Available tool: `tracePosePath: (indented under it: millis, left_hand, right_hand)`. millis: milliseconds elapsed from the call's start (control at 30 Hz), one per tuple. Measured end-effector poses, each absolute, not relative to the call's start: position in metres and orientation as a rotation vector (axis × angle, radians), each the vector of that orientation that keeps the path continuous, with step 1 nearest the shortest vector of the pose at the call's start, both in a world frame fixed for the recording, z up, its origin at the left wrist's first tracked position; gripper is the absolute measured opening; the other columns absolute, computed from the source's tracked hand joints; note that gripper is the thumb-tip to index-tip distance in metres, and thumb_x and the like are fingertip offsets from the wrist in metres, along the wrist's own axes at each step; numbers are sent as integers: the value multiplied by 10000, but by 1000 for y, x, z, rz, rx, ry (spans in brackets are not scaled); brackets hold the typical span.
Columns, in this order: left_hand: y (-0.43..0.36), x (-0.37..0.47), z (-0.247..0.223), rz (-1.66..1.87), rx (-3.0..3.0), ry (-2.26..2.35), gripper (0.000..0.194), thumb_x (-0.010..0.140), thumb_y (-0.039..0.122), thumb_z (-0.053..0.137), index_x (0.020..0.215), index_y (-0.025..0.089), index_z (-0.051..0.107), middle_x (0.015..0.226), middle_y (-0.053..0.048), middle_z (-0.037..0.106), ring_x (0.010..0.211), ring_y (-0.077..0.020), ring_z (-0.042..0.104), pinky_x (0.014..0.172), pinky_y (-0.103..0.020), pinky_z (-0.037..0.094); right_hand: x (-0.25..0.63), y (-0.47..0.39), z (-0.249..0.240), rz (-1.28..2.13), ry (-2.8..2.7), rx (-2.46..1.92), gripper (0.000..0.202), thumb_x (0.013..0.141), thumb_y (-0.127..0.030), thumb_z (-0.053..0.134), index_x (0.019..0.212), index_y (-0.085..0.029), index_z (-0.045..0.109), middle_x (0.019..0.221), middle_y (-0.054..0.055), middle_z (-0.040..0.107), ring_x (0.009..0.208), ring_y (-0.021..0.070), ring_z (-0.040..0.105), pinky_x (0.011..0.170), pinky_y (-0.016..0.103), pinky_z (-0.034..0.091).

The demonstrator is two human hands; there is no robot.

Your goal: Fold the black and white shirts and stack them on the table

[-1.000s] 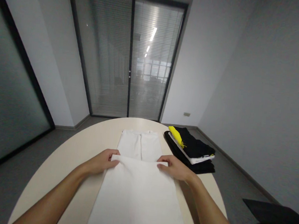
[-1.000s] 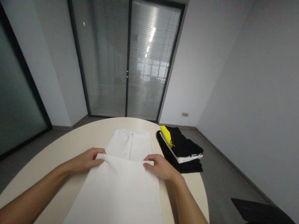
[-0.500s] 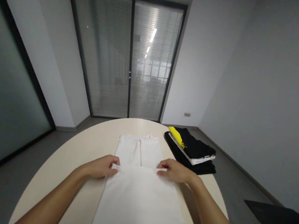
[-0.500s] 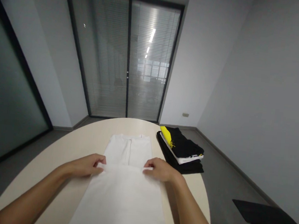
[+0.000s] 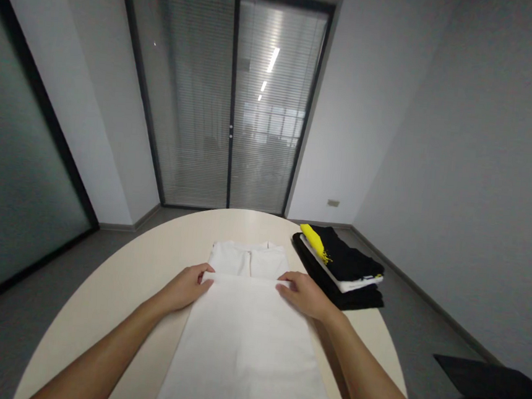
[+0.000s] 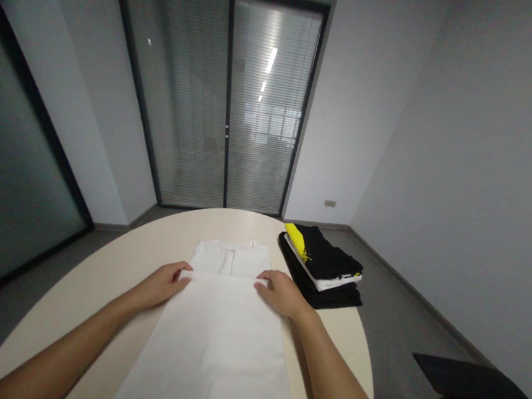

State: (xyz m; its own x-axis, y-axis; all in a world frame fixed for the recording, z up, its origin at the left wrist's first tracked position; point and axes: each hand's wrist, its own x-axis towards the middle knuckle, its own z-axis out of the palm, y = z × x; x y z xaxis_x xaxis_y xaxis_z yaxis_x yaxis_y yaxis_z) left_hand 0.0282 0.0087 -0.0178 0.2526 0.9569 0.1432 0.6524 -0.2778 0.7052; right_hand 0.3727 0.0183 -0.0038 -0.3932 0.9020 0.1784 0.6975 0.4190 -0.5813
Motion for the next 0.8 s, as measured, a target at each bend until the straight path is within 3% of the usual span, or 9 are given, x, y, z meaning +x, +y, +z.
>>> tracePosePath:
  millis: [133,367,500,667,800]
  left_hand:
    - [9,27,-20,648,2069,1488,273,807,330,508,978,172,650,730,10,583,669,-174,521,618,-268,354]
    - [-3,20,8,258,2013,1204,218,738,281,546,911,179,631,884,-13,648,820,-210,584,681,-263,397]
    - [-6,24,16,391,1967,1106,202,768,335,561,869,174,629,851,-9,644,796,-201,580,673,-255,401]
    - [0,27,2,744,1951,1303,297,844,424,520,940,170,640,773,11,599,644,-149,499,581,-243,345]
    - [6,28,-13,717,2063,1451,322,852,427,519,991,180,670,707,20,568,613,-150,470,579,-252,325]
  right_hand:
    - [375,21,-7,636,-2267,-1424,264,856,-370,586,945,-170,735,721,24,663,625,142,518,585,253,349]
    - [383,9,5,1008,-2413,-1336,211,793,-356,650,859,-174,733,788,21,689,697,150,574,600,232,384]
    - [381,4,12,1047,-2373,-1278,181,815,-308,600,846,-169,712,767,12,669,687,144,554,603,232,381]
    - [376,9,9,734,-2202,-1308,183,842,-281,555,868,-169,698,744,3,650,650,129,500,585,240,343]
    - [376,19,-7,735,-2182,-1286,197,844,-284,557,881,-163,709,794,22,687,694,141,539,638,248,393]
